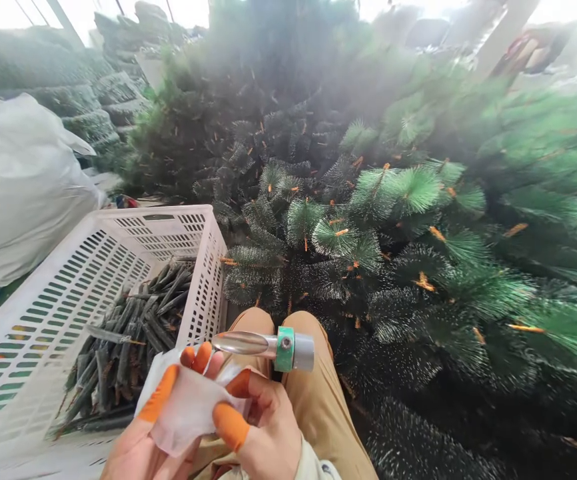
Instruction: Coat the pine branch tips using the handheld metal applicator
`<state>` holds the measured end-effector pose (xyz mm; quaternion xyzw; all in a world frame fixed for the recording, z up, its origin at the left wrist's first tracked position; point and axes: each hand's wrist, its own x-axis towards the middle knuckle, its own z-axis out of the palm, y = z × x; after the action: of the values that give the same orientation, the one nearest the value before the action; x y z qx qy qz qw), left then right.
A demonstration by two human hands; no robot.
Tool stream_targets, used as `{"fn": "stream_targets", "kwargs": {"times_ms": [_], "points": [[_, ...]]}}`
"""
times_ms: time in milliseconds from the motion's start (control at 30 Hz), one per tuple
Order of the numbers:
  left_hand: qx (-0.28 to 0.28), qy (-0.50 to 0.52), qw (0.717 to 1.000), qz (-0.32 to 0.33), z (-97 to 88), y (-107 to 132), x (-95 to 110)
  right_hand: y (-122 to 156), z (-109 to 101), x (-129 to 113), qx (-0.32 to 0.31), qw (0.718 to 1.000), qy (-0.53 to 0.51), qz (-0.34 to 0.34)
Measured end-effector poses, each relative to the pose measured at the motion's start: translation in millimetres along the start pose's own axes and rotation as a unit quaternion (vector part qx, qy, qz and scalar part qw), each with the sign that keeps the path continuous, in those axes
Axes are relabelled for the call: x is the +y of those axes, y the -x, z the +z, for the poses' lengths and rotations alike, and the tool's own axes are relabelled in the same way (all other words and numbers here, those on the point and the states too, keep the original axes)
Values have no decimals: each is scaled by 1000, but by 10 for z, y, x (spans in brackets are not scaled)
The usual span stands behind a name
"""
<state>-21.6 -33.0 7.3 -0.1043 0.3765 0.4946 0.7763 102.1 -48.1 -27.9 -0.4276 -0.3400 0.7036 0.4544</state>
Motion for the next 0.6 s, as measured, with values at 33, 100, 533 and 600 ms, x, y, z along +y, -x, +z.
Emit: {"fn": "stream_targets", "kwargs": {"times_ms": [33,100,533,600], "points": [[8,7,1000,-2,9,-12,4,23,-44,1,-10,1000,-8,5],[32,12,999,0,19,-35,-2,56,-122,14,-16,1000,1,3],[40,-53,998,-19,84,12,-40,233,-238,225,127,977,146,-88],[46,-65,996,-28,124,24,-67,198,-171,185,70,978,158,-117]]}}
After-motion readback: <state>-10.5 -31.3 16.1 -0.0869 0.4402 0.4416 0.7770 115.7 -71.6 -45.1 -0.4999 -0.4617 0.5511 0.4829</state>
